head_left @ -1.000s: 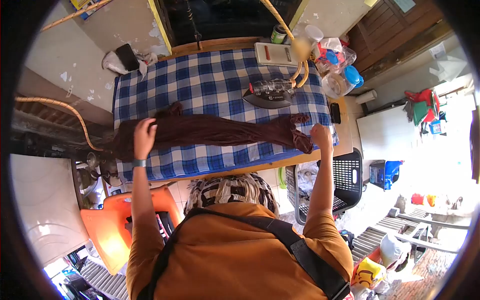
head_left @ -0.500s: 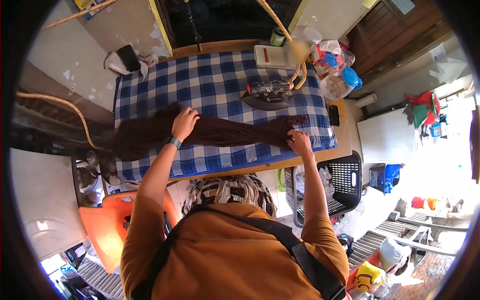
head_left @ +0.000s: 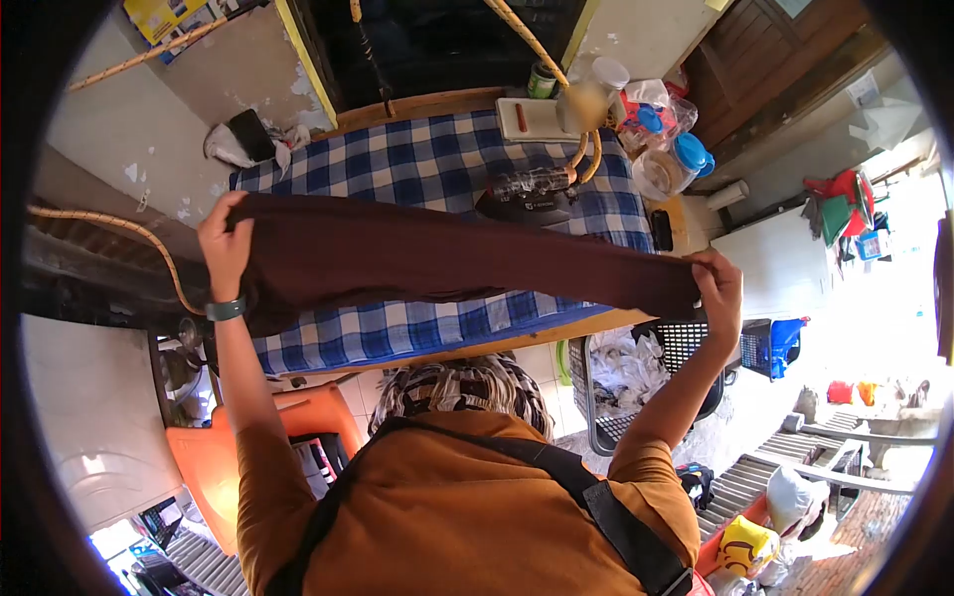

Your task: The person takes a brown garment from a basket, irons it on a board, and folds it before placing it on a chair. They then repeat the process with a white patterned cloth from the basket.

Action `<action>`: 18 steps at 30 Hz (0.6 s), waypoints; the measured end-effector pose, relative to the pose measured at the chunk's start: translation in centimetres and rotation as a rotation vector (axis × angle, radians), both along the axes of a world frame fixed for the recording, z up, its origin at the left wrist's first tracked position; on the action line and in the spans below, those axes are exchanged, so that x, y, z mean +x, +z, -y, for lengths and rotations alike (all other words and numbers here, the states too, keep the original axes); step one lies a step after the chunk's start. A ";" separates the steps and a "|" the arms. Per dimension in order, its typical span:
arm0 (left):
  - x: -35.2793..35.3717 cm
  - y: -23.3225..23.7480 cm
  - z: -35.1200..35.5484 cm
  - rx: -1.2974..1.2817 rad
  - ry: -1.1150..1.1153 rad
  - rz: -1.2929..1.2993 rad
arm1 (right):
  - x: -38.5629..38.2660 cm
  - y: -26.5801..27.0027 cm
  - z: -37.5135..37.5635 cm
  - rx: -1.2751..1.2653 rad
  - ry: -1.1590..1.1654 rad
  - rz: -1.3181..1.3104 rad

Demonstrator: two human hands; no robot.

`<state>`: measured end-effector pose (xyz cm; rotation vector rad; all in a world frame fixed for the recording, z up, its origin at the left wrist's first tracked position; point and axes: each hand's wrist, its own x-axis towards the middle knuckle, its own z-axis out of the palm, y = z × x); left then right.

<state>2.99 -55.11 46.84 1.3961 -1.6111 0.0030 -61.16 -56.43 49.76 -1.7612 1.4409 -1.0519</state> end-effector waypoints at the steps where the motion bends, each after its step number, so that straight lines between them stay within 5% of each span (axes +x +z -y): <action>1: -0.2 0.5 0.3 0.040 -0.008 -0.044 | 0.8 0.0 0.5 -0.003 -0.003 0.002; 3: -0.6 0.4 1.5 0.179 -0.013 -0.031 | 3.0 -0.2 2.6 0.011 -0.079 -0.294; 5: 0.4 -3.8 3.5 0.370 0.013 0.141 | 2.4 -7.3 7.1 0.002 0.090 -0.277; 6: 1.3 -6.8 4.1 0.426 0.037 0.197 | 2.9 -10.4 8.5 0.309 0.091 -0.102; 9: 2.7 -13.8 4.1 0.420 0.086 0.205 | 1.1 -26.0 12.5 0.026 0.098 -0.457; 13: 1.8 -17.0 3.0 0.502 0.228 0.158 | 2.8 -28.6 11.8 0.119 -0.068 -0.360; 18: 1.9 -18.0 2.4 0.470 0.206 0.119 | 1.9 -27.8 12.5 0.779 -0.242 0.297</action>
